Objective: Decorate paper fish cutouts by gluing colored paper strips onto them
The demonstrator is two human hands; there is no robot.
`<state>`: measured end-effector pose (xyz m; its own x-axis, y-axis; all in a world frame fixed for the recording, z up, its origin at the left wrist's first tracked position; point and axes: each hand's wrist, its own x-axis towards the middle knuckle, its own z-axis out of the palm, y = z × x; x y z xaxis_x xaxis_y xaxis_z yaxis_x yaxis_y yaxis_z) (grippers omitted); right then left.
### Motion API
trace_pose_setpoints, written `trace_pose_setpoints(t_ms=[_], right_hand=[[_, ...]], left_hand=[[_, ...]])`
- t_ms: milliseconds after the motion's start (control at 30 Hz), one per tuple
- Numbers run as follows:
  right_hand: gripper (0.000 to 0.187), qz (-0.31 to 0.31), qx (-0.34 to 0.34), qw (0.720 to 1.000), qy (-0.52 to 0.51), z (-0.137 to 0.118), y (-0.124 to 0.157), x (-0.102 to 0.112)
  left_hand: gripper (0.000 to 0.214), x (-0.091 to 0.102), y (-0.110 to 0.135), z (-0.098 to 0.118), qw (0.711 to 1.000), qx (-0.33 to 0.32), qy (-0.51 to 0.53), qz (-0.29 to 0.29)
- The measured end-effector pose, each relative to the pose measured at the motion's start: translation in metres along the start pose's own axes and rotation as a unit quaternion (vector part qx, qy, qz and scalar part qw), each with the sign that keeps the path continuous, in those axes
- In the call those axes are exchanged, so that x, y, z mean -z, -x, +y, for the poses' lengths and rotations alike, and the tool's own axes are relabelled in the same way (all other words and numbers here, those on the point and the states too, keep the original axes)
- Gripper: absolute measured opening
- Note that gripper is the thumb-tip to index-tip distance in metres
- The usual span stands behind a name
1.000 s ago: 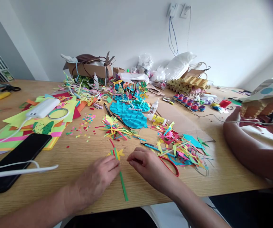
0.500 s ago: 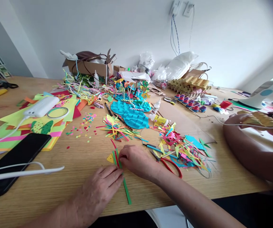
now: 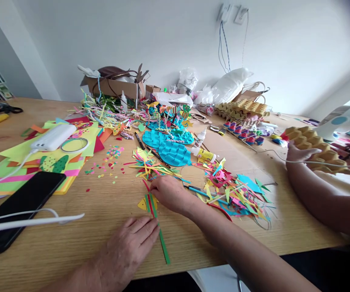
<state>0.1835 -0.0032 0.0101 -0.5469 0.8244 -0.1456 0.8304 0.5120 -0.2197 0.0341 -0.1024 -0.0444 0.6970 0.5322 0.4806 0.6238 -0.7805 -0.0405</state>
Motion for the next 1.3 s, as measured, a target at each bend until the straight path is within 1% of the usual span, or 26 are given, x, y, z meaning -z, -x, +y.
trace_pose_setpoints(t_ms=[67, 167, 267, 367, 500, 667, 733, 800, 833, 867, 933, 1000, 1033, 1100, 1167, 1233, 1300], right_hand=[[0.027, -0.002, 0.006, 1.000, 0.000, -0.001, 0.004, 0.001], [0.026, -0.022, 0.019, 1.000, -0.002, -0.004, 0.010, 0.001], [0.026, -0.031, 0.018, 0.999, -0.002, -0.006, 0.009, 0.000], [0.026, -0.023, 0.009, 1.000, 0.002, -0.005, 0.002, -0.001], [0.027, -0.013, -0.012, 1.000, 0.006, -0.003, -0.005, 0.000], [0.024, 0.015, -0.012, 1.000, -0.007, -0.001, 0.006, 0.005], [0.025, 0.055, -0.018, 0.998, -0.018, 0.002, 0.016, 0.009], [0.023, 0.099, -0.019, 0.994, -0.041, 0.006, 0.029, 0.011], [0.021, 0.106, -0.021, 0.993, -0.053, 0.008, 0.035, 0.012], [0.019, 0.105, -0.024, 0.992, -0.060, 0.011, 0.041, 0.011], [0.017, 0.082, -0.040, 0.994, -0.057, 0.019, 0.050, 0.008], [0.017, 0.060, -0.073, 0.995, -0.041, 0.028, 0.053, 0.004], [0.018, 0.054, -0.090, 0.994, -0.032, 0.033, 0.053, 0.003], [0.020, 0.048, -0.108, 0.993, -0.017, 0.041, 0.050, 0.002], [0.021, 0.051, -0.105, 0.993, -0.009, 0.046, 0.044, 0.004], [0.020, 0.054, -0.095, 0.994, -0.005, 0.049, 0.036, 0.008], [0.020, 0.059, -0.090, 0.994, 0.002, 0.051, 0.027, 0.012]], left_hand=[[0.041, 0.001, -0.001, 0.000, 1.000, -0.005, -0.003, 0.001], [0.042, 0.004, -0.002, -0.001, 1.000, -0.009, -0.007, 0.001], [0.039, 0.004, -0.001, -0.001, 1.000, -0.007, -0.008, -0.008], [0.034, 0.000, 0.003, -0.001, 1.000, -0.004, -0.007, -0.016], [0.034, -0.005, 0.006, 0.000, 1.000, -0.001, -0.012, -0.010], [0.034, 0.002, 0.003, -0.003, 0.999, -0.025, -0.024, -0.026], [0.036, 0.004, 0.003, -0.004, 0.999, -0.033, -0.029, -0.011], [0.036, 0.001, 0.004, -0.006, 0.998, -0.043, -0.035, 0.010], [0.036, -0.002, 0.005, -0.006, 0.998, -0.044, -0.039, 0.019], [0.036, -0.005, 0.006, -0.007, 0.998, -0.043, -0.040, 0.029], [0.038, -0.013, 0.008, -0.007, 0.998, -0.035, -0.034, 0.050], [0.043, -0.018, 0.008, -0.007, 0.996, -0.028, -0.027, 0.080], [0.045, -0.018, 0.007, -0.008, 0.995, -0.035, -0.026, 0.090], [0.047, -0.011, 0.004, -0.010, 0.993, -0.060, -0.033, 0.100], [0.047, 0.001, -0.002, -0.013, 0.991, -0.079, -0.037, 0.099], [0.044, 0.015, -0.008, -0.017, 0.994, -0.078, -0.034, 0.068], [0.043, 0.025, -0.013, -0.023, 0.997, -0.058, -0.022, 0.038]])
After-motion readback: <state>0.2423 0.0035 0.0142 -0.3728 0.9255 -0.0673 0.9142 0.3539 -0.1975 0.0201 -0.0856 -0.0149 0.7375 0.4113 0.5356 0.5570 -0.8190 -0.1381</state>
